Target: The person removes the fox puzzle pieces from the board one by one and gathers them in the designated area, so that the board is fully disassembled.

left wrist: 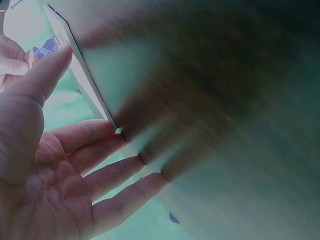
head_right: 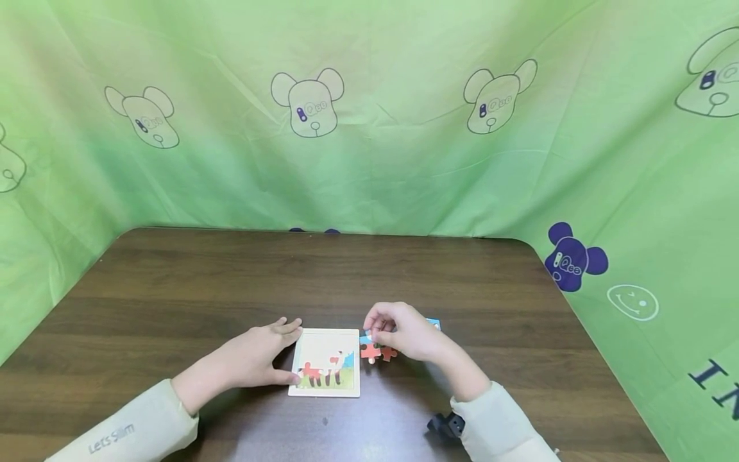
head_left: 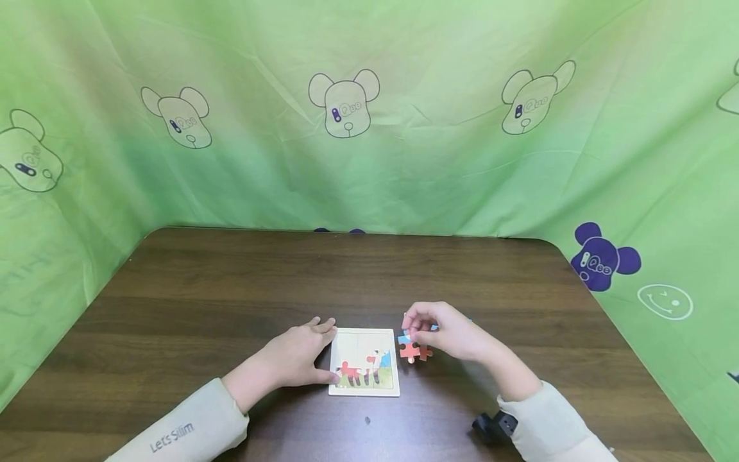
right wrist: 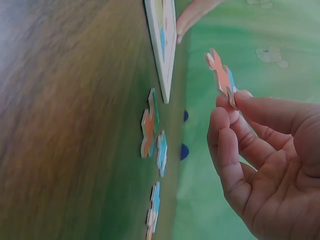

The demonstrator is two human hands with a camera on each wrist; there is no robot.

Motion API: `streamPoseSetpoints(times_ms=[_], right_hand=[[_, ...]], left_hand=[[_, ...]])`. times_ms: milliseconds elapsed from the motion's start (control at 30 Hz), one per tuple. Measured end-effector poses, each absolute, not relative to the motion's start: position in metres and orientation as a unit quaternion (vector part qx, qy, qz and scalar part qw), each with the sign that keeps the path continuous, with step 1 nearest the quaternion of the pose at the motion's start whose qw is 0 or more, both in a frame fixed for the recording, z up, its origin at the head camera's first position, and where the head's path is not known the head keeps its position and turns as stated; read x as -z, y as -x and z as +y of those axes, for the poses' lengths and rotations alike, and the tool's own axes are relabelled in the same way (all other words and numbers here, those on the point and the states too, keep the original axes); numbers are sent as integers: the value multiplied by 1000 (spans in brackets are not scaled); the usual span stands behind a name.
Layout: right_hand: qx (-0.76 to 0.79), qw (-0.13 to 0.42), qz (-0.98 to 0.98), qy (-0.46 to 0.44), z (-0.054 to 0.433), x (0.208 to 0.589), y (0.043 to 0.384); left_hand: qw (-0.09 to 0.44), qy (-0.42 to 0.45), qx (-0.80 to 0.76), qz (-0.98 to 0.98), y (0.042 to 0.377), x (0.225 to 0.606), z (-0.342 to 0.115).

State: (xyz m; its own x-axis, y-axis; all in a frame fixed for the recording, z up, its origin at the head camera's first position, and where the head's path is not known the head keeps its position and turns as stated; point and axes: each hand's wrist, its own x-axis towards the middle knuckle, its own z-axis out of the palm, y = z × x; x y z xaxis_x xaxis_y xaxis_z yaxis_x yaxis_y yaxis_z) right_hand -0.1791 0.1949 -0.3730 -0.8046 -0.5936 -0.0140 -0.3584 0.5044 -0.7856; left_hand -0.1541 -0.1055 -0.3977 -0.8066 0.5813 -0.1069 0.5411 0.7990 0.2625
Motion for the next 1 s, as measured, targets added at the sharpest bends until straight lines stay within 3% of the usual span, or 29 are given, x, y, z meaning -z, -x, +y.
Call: streamPoseSetpoints(times_ms=[500,1000], right_hand=[[400,127,870,257,223,375,182],[400,152,872,238,248,379,183]], left_hand=[[84,-302,-107,943,155,398,-105],[85,-304,-108,943,155,399,-106]])
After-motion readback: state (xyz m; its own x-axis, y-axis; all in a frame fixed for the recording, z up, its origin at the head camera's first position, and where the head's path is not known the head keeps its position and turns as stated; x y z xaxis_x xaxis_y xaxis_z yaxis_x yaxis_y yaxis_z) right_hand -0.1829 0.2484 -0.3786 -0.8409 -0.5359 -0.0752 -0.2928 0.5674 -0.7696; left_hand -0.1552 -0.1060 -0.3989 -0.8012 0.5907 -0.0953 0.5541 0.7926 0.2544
